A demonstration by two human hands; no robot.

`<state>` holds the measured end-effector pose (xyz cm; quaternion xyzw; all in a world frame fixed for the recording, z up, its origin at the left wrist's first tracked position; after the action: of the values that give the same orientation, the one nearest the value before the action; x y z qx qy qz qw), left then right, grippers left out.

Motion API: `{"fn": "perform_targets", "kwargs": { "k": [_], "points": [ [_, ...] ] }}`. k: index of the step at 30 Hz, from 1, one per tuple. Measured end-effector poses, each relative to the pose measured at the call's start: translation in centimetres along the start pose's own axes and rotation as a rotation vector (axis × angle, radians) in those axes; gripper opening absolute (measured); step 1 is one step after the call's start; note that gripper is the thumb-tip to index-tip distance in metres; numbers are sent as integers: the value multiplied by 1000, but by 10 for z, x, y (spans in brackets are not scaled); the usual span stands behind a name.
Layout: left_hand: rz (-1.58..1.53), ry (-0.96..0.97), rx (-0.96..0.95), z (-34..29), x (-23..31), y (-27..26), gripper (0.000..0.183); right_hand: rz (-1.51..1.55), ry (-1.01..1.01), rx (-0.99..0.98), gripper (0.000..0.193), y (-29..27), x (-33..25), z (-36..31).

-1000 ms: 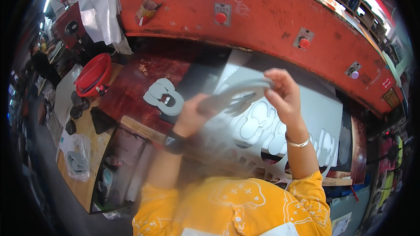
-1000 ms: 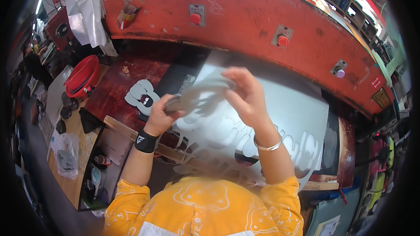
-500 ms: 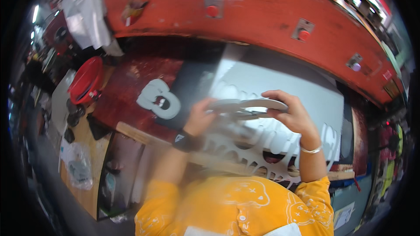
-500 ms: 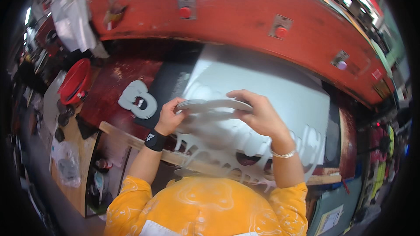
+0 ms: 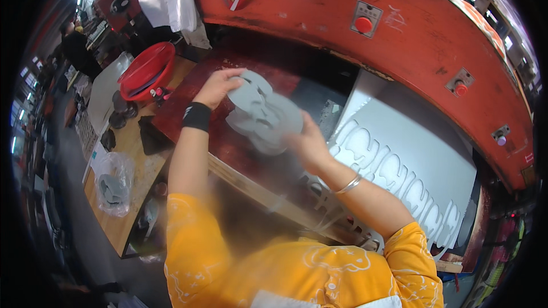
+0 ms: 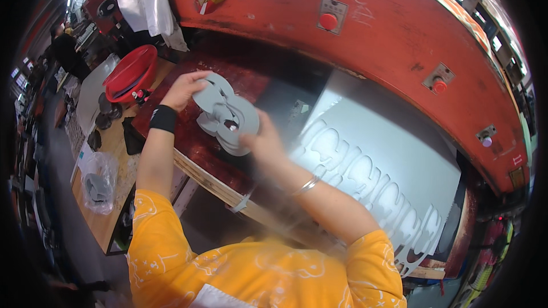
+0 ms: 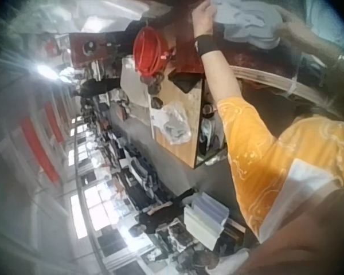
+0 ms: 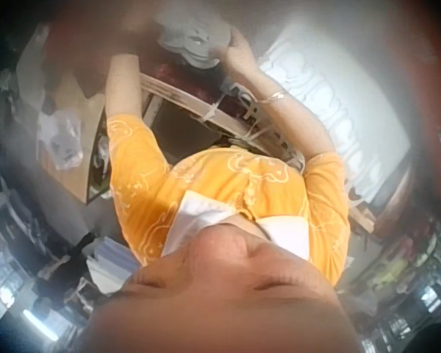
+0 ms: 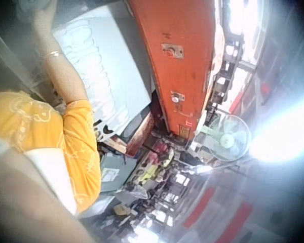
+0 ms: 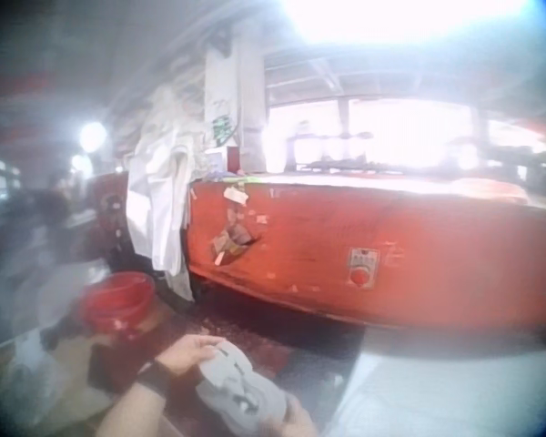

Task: The person repeatedly feeds a white sheet with cut-out shapes into a red industrial machine, then removes and stacks the finished pieces. The person uses both hands to align the sheet, press a button, and collect the output.

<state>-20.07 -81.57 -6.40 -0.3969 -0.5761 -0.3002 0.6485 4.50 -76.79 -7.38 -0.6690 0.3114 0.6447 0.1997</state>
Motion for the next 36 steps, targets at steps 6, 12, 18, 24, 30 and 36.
{"fn": "perform_targets", "kwargs": {
  "k": [6, 12, 18, 24, 30, 36],
  "points": [
    [735, 109, 302, 2, -67, 3, 43, -917, -302, -72, 67, 9, 22, 6],
    [830, 289, 424, -22, -54, 25, 34, -1115, -63, -218, 74, 13, 37, 33],
    [867, 148, 570, -39, -52, 30, 30, -1233, -82, -143, 75, 17, 46, 45],
    [754, 216, 650, -44, -59, 28, 25, -1010, -96, -105, 73, 16, 51, 44],
    [617, 199, 666, -47, -58, 21, 22, -338, 96, -45, 66, 19, 58, 42],
    [385, 430, 670, -86, -3, 9, 91, -922, -560, -425, 51, 79, -98, 35]
  ]
}}
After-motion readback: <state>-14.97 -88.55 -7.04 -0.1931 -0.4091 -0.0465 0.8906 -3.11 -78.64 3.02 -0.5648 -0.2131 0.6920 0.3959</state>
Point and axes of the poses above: each hand's wrist, its own z-axis towards the middle knuckle, its own y-axis out of the palm, x = y × z, the point moved 10 cm from there along z, towards the middle knuckle, and after that the axes turned 6 degrees about x, right-handed, at the moved point
